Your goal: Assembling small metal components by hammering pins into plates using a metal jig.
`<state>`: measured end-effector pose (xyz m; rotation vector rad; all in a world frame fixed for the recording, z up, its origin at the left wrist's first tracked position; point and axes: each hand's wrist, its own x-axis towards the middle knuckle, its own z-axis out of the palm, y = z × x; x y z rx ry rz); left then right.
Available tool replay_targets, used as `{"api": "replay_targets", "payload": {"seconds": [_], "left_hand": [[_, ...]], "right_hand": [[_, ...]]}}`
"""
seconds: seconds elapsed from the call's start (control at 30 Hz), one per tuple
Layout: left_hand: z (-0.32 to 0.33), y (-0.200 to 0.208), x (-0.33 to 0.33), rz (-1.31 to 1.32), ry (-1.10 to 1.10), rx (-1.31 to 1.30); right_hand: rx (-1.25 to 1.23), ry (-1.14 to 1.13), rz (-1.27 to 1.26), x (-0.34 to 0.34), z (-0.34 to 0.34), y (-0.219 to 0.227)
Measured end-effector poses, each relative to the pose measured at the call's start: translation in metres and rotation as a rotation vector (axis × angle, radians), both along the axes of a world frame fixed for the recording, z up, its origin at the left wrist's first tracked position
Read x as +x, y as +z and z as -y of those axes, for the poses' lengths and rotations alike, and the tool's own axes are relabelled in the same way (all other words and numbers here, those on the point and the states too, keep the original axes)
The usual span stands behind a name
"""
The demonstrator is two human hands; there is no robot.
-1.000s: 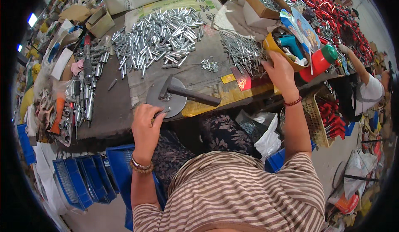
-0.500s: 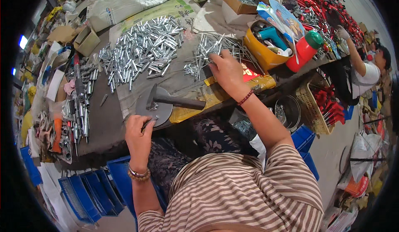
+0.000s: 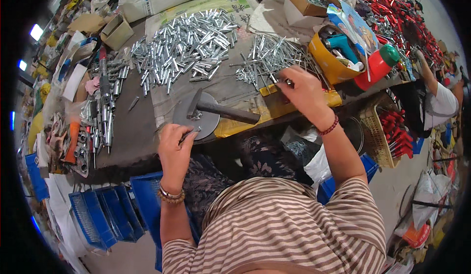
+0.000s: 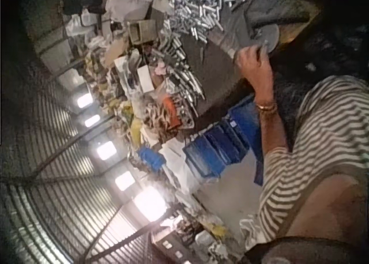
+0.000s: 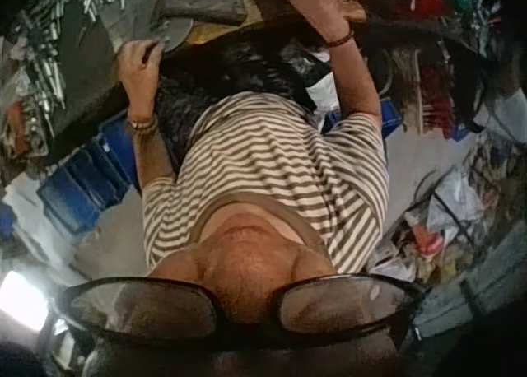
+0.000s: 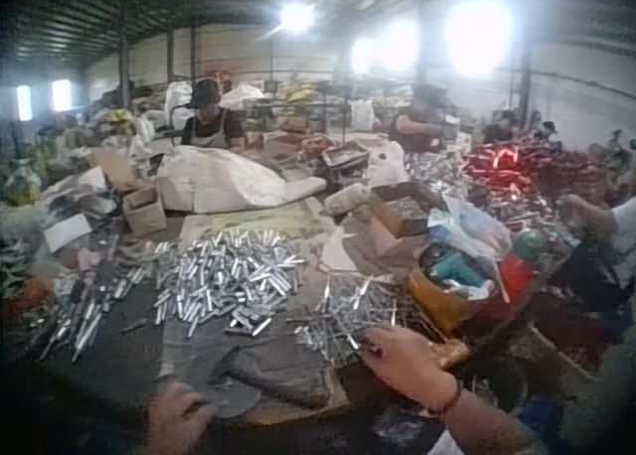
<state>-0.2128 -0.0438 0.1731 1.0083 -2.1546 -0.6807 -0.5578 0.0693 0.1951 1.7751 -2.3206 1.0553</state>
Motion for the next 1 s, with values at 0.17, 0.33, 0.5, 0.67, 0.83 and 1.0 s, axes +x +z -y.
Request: {"api": "replay_targets", "payload": {"seconds": [0.17,0.33,0.5,0.67,0.83,1.0], "left_hand": [[-0.001,0.003,-0.004,0.014,0.002,0.002],[-0.002,0.003,-0.003,0.015,0.002,0.000],[0.001,-0.003,0.002,0.006,0.000,-0.026],[0.001,-0.001,0.004,0.007,-0.008,-0.007],[0.004,0.002,0.003,0.035,-0.003,-0.099],[0.009,0.003,0.004,0.059,0.013,-0.135]], "right_hand": [[0.025,-0.011,0.005,0.036,0.033,-0.012],[0.107,-0.023,-0.104,0.039,0.052,-0.022],[0.228,-0.180,-0.106,0.012,0.037,-0.027],[0.094,-0.077,-0.006,-0.005,0.026,-0.021],[-0.007,0.003,0.131,0.021,0.022,0.007],[0.023,0.478,0.023,0.088,0.034,0.012]]}}
